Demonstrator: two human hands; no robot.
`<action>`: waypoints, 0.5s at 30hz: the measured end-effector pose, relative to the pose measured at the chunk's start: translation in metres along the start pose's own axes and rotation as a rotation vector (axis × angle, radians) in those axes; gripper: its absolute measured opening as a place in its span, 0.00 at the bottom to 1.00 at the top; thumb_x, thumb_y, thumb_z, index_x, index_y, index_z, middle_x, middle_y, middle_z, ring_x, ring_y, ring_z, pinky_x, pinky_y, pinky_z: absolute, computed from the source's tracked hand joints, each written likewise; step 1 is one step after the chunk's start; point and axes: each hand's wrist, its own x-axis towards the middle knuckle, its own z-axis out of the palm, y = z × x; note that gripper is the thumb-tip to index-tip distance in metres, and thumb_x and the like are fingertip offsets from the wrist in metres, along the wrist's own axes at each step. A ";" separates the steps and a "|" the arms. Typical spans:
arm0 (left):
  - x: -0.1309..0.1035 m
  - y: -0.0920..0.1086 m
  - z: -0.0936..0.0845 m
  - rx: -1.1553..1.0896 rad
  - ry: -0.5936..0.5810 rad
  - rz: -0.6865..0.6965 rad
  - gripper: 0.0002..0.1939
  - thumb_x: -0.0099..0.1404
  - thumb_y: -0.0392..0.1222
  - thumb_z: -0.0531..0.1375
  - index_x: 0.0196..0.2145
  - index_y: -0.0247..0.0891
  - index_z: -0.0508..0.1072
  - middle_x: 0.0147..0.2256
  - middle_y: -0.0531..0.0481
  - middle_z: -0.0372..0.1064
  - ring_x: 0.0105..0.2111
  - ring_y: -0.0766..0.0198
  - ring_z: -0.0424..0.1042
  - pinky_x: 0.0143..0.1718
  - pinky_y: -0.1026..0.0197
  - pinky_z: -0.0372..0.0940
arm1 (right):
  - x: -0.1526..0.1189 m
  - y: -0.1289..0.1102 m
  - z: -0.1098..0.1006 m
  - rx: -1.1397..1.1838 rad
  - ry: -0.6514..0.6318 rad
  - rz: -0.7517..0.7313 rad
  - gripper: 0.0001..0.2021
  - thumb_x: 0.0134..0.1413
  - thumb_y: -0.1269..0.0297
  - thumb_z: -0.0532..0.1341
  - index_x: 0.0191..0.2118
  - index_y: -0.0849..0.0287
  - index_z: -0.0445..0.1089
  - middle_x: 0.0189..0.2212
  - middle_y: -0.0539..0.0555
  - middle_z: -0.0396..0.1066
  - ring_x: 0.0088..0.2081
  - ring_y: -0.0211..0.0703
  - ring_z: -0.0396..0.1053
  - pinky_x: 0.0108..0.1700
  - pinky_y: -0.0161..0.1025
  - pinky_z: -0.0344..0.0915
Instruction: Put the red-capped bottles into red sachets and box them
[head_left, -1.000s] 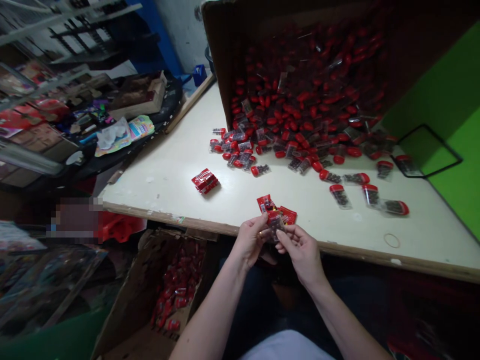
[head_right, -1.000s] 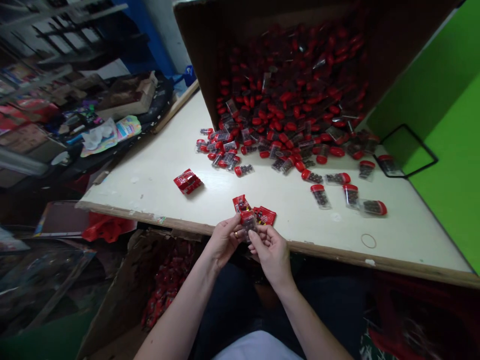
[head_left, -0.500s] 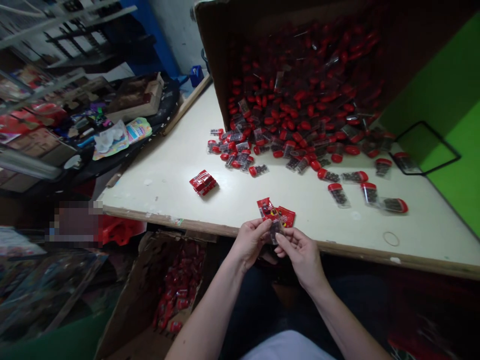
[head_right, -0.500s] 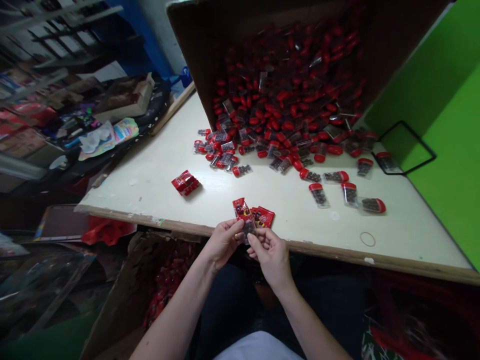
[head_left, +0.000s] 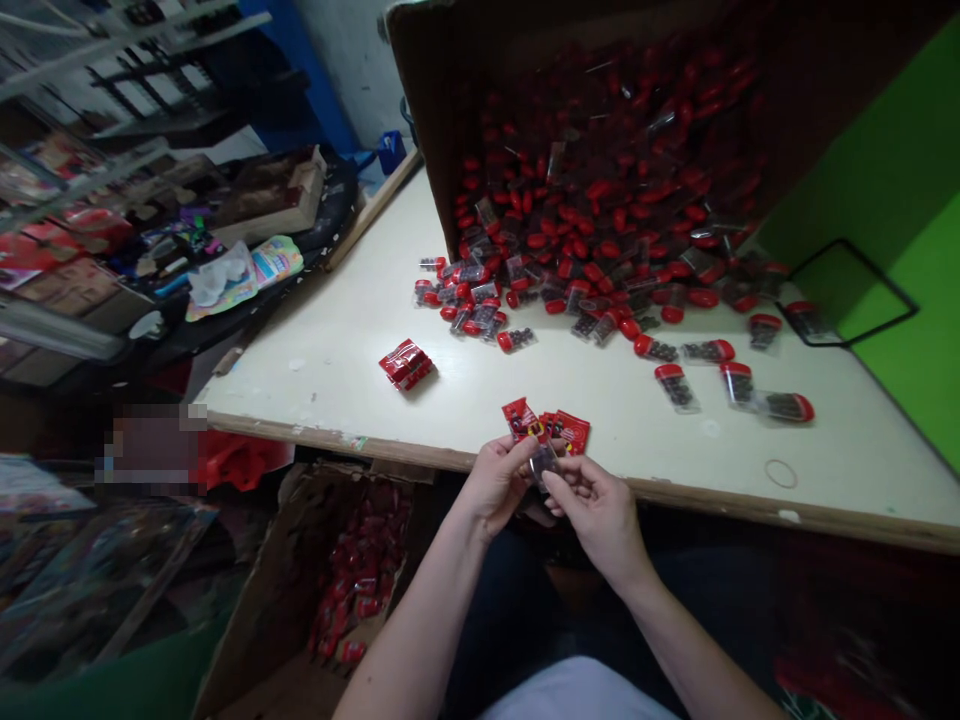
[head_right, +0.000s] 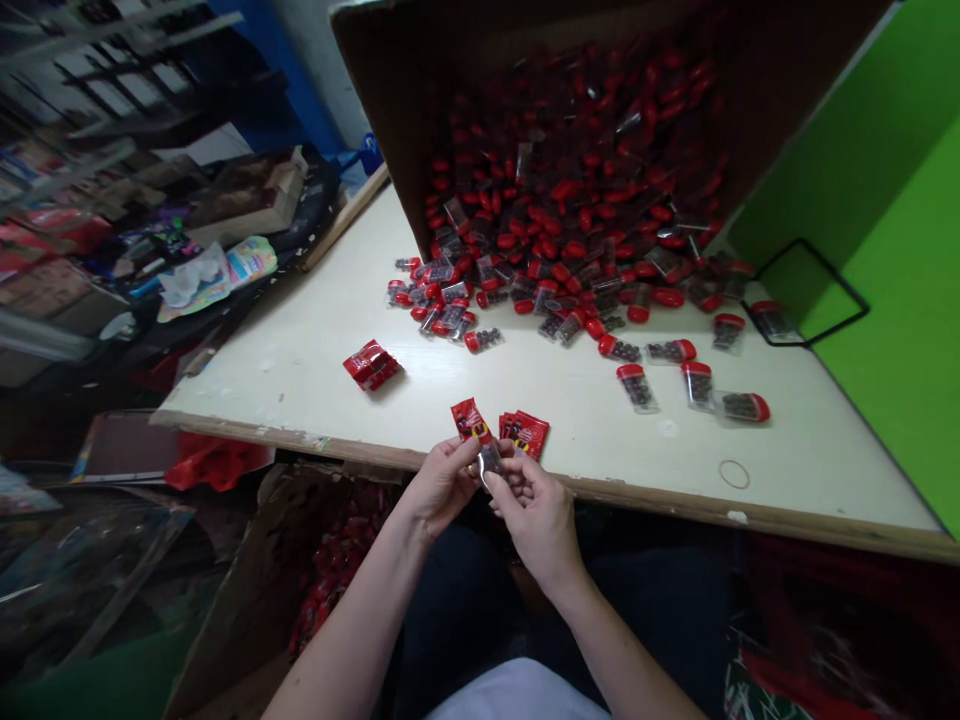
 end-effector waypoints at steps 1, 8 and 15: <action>-0.001 0.001 0.001 0.003 0.004 -0.001 0.17 0.52 0.47 0.66 0.33 0.28 0.77 0.34 0.39 0.75 0.28 0.65 0.71 0.34 0.63 0.64 | 0.000 0.000 0.000 0.001 0.003 0.002 0.13 0.50 0.55 0.62 0.35 0.60 0.71 0.24 0.52 0.73 0.22 0.39 0.71 0.25 0.35 0.71; 0.000 -0.003 0.013 -0.002 0.191 0.070 0.16 0.47 0.46 0.69 0.29 0.29 0.77 0.27 0.43 0.74 0.24 0.68 0.69 0.32 0.64 0.62 | -0.004 -0.001 0.002 -0.548 0.172 -0.385 0.06 0.56 0.64 0.58 0.37 0.59 0.70 0.29 0.54 0.75 0.25 0.41 0.72 0.31 0.37 0.70; 0.001 -0.015 0.017 -0.083 0.241 0.105 0.16 0.47 0.45 0.69 0.30 0.30 0.77 0.24 0.48 0.71 0.24 0.71 0.67 0.31 0.66 0.61 | 0.001 0.014 -0.003 -0.851 0.242 -0.675 0.11 0.58 0.71 0.55 0.45 0.61 0.70 0.36 0.59 0.75 0.36 0.45 0.73 0.42 0.40 0.68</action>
